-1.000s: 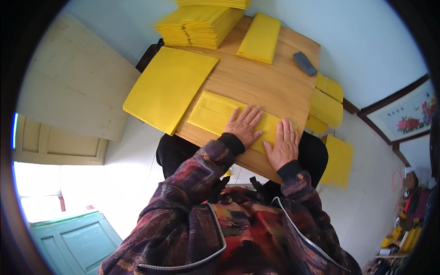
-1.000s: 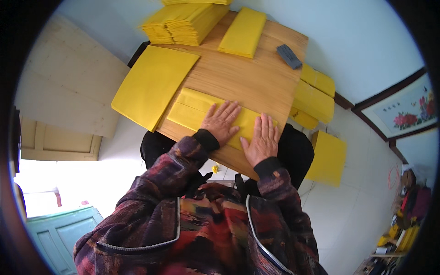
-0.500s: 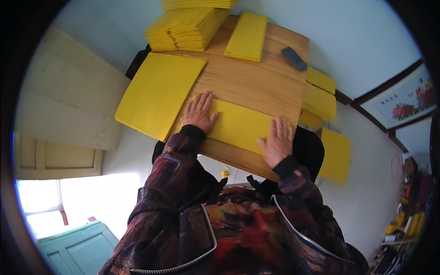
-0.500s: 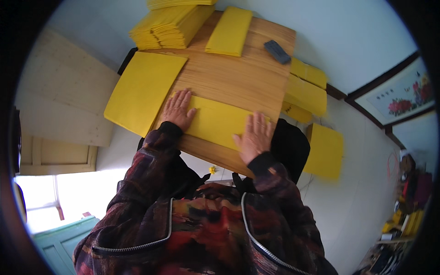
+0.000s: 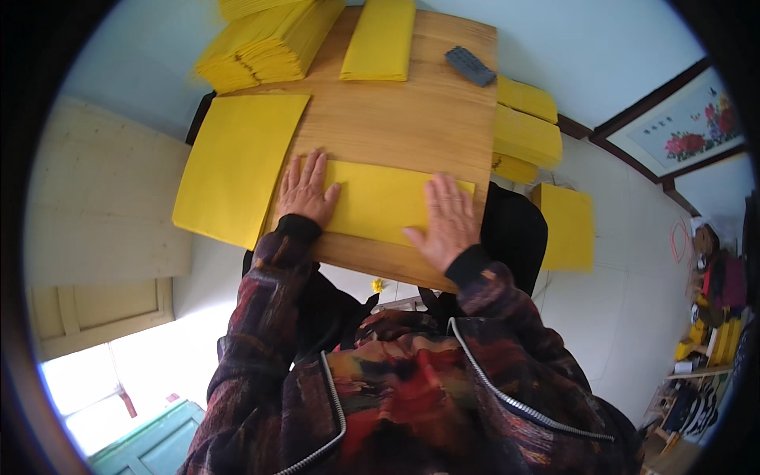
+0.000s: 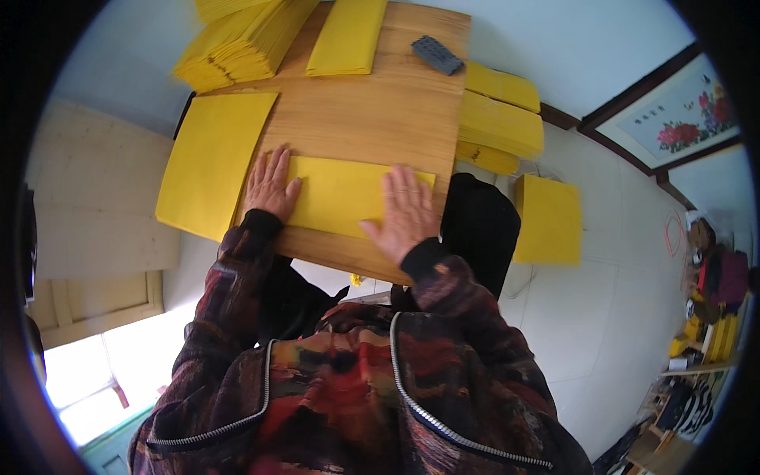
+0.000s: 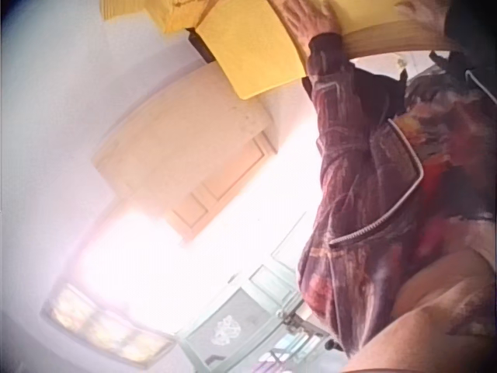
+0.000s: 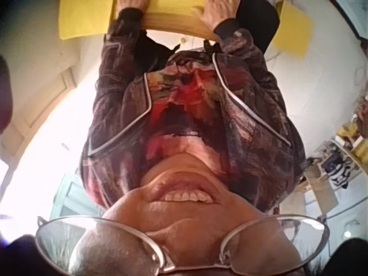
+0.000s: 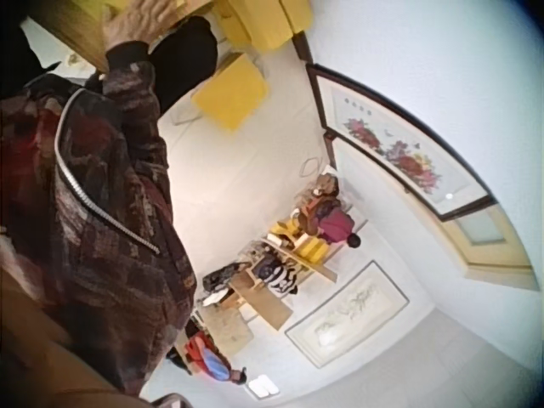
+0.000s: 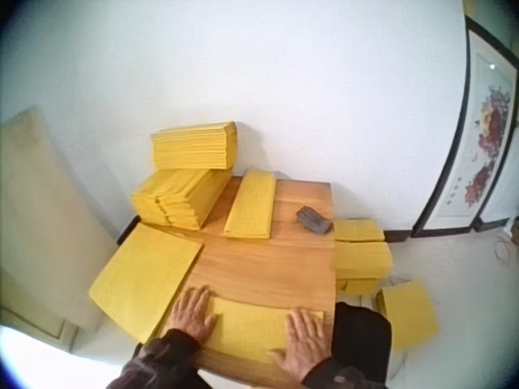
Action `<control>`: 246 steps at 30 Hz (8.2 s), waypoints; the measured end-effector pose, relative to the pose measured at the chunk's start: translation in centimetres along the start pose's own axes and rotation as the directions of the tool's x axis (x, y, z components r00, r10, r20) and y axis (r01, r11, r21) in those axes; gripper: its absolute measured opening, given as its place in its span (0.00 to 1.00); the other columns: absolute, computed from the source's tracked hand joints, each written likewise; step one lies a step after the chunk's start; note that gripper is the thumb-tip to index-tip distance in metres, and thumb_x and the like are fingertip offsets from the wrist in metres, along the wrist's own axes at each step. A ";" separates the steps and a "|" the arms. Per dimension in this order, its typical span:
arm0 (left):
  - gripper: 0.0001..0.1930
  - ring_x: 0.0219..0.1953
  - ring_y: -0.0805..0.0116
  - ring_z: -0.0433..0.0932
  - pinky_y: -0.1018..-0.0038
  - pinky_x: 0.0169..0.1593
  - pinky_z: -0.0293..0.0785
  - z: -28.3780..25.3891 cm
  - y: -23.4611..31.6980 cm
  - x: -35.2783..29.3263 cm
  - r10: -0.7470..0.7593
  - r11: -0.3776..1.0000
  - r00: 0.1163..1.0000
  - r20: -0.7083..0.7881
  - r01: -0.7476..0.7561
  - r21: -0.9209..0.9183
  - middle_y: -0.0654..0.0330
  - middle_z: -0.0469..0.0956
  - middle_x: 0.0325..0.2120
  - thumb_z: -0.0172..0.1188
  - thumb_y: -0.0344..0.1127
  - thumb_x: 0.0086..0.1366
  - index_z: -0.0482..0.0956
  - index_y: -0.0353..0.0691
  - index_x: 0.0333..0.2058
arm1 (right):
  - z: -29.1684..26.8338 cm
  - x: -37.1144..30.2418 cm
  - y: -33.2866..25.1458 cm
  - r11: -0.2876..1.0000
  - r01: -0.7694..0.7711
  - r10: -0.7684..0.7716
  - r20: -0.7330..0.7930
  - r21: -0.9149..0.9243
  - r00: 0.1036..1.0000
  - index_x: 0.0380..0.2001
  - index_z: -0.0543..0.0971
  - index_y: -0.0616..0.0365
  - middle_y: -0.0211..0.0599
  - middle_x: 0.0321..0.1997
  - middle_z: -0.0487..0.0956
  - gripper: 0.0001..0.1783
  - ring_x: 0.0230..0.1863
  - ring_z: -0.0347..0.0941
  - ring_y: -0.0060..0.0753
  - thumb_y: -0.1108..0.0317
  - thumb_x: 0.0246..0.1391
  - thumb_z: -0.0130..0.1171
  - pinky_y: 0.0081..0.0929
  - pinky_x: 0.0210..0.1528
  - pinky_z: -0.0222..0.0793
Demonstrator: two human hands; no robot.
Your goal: The person folds yellow paper sheets on a wooden table, repeatedly folding each sheet in half and stacking the finished pieces. The person handles the sheets one at a time, aligning edges and pressing the folds before placing them into a growing stack.
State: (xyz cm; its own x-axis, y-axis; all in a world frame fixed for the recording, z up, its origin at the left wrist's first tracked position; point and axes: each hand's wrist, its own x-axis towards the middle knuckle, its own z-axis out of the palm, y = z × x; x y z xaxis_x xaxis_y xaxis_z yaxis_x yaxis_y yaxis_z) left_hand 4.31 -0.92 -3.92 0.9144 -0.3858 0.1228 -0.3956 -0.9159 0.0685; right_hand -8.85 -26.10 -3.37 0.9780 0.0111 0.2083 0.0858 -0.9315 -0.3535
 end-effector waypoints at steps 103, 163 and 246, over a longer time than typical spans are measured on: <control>0.17 0.39 0.66 0.77 0.72 0.44 0.76 1.9 -1.8 34.6 -0.086 0.242 0.920 0.383 0.392 -0.887 0.55 0.76 0.38 0.63 0.29 0.57 0.72 0.31 0.44 | 2.8 38.1 11.6 0.770 -0.314 0.288 0.137 0.555 0.948 0.36 0.76 0.67 0.51 0.36 0.79 0.18 0.40 0.76 0.47 0.61 0.51 0.63 0.36 0.43 0.70; 0.42 0.44 0.67 0.70 0.78 0.51 0.69 -0.5 -11.3 -13.5 -0.610 -0.295 0.778 0.149 -0.048 -0.954 0.58 0.64 0.44 0.43 0.10 0.48 0.59 0.47 0.64 | 6.8 15.5 -23.2 0.632 0.647 -0.775 0.371 0.427 0.512 0.34 0.76 0.60 0.39 0.49 0.74 0.12 0.51 0.70 0.47 0.75 0.44 0.64 0.35 0.53 0.68; 0.12 0.43 0.72 0.73 0.75 0.50 0.69 0.0 -17.0 -11.8 -0.383 -0.205 0.908 0.169 0.095 -0.974 0.62 0.77 0.39 0.58 0.29 0.62 0.79 0.37 0.45 | 7.4 20.1 -19.8 0.727 0.151 -0.585 0.489 0.670 0.647 0.30 0.73 0.60 0.32 0.41 0.74 0.07 0.40 0.68 0.26 0.76 0.48 0.62 0.21 0.43 0.65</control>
State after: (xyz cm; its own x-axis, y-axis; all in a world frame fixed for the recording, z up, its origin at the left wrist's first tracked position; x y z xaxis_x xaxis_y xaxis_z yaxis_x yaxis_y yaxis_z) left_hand 0.22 19.17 -6.54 0.9965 -0.0189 -0.0815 0.0836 0.2594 0.9621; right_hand 10.50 -4.76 1.08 0.6754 0.7300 -0.1045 0.3377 -0.4321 -0.8362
